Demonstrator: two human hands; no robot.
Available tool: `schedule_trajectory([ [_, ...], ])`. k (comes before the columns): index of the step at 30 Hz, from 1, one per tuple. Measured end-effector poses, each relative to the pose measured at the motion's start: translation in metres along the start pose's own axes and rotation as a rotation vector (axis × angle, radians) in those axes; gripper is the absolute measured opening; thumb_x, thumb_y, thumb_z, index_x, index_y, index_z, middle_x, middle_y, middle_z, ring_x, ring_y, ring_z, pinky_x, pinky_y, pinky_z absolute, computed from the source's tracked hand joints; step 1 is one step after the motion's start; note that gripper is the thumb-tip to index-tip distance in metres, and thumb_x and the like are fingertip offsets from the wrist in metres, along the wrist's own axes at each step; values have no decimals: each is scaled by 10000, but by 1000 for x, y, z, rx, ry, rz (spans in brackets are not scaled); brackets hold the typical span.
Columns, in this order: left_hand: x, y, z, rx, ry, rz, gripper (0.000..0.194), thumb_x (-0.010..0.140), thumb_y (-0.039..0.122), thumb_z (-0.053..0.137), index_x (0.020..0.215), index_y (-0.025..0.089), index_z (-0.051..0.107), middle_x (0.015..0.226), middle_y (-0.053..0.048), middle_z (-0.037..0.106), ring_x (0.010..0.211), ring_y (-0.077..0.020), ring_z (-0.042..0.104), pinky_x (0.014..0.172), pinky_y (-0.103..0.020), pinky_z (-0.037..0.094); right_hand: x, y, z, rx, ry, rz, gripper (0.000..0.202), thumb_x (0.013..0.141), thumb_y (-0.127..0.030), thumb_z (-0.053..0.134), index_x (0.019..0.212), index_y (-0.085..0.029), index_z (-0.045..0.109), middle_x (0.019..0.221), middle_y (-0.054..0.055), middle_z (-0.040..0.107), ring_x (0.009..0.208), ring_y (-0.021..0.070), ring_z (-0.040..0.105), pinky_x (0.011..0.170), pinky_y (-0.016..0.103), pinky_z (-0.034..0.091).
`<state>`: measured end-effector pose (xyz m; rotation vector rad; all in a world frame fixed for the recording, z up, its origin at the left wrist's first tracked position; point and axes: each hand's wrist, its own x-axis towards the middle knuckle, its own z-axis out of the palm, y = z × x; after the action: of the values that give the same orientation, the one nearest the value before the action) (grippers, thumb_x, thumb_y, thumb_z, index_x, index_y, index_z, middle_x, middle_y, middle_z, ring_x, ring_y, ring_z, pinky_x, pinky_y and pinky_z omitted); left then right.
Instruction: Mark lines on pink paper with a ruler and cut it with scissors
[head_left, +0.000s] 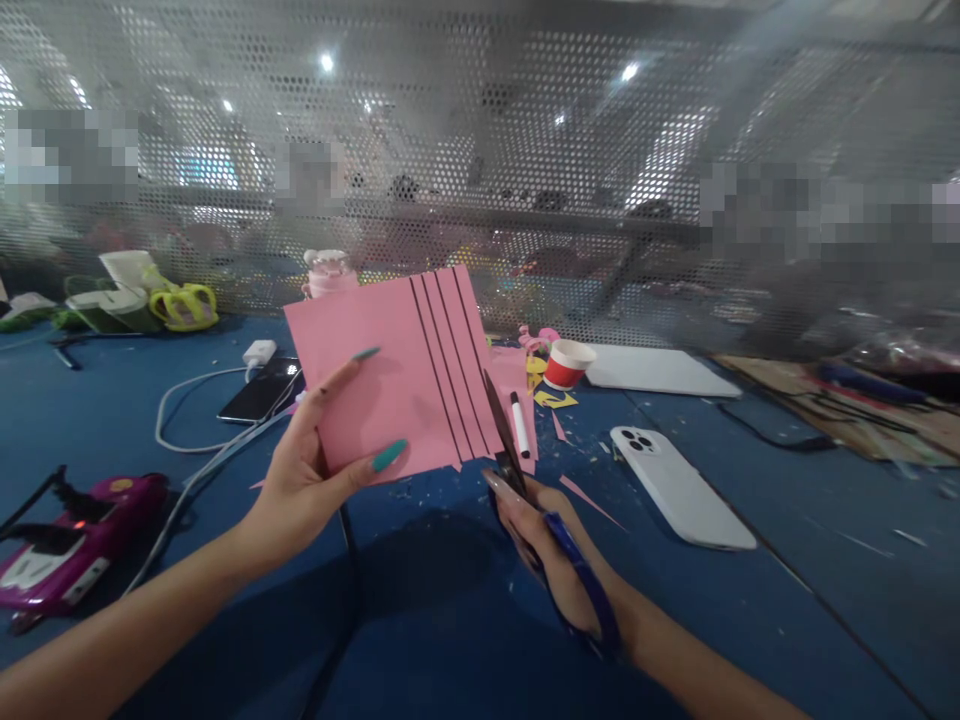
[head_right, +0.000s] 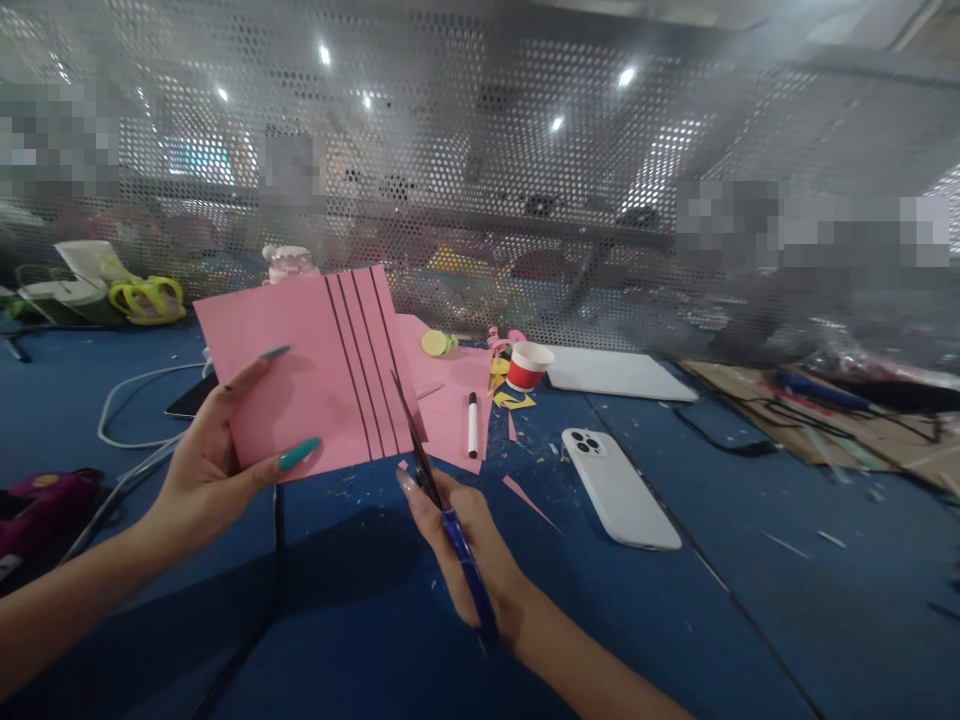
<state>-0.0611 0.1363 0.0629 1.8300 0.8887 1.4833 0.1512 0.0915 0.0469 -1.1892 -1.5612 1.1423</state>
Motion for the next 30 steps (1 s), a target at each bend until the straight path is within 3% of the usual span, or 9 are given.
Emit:
schedule_trajectory([
  [19,-1,1,1,-84,-27,-14,661,734,145,674,1302,326,390,1451,-18,308,1289,-300,341,880,-353,531,-3,0,2,-1,13,33,433,846,-586,362,614,-224,305,478,-97,202,380,65,201,357,219,186],
  [30,-5,1,4,-120,-36,-63,661,739,133,665,1306,325,383,1428,-25,348,1267,-269,384,918,-333,504,-3,9,-1,99,13,100,404,855,-549,398,648,-201,404,500,-74,325,429,73,337,434,207,295],
])
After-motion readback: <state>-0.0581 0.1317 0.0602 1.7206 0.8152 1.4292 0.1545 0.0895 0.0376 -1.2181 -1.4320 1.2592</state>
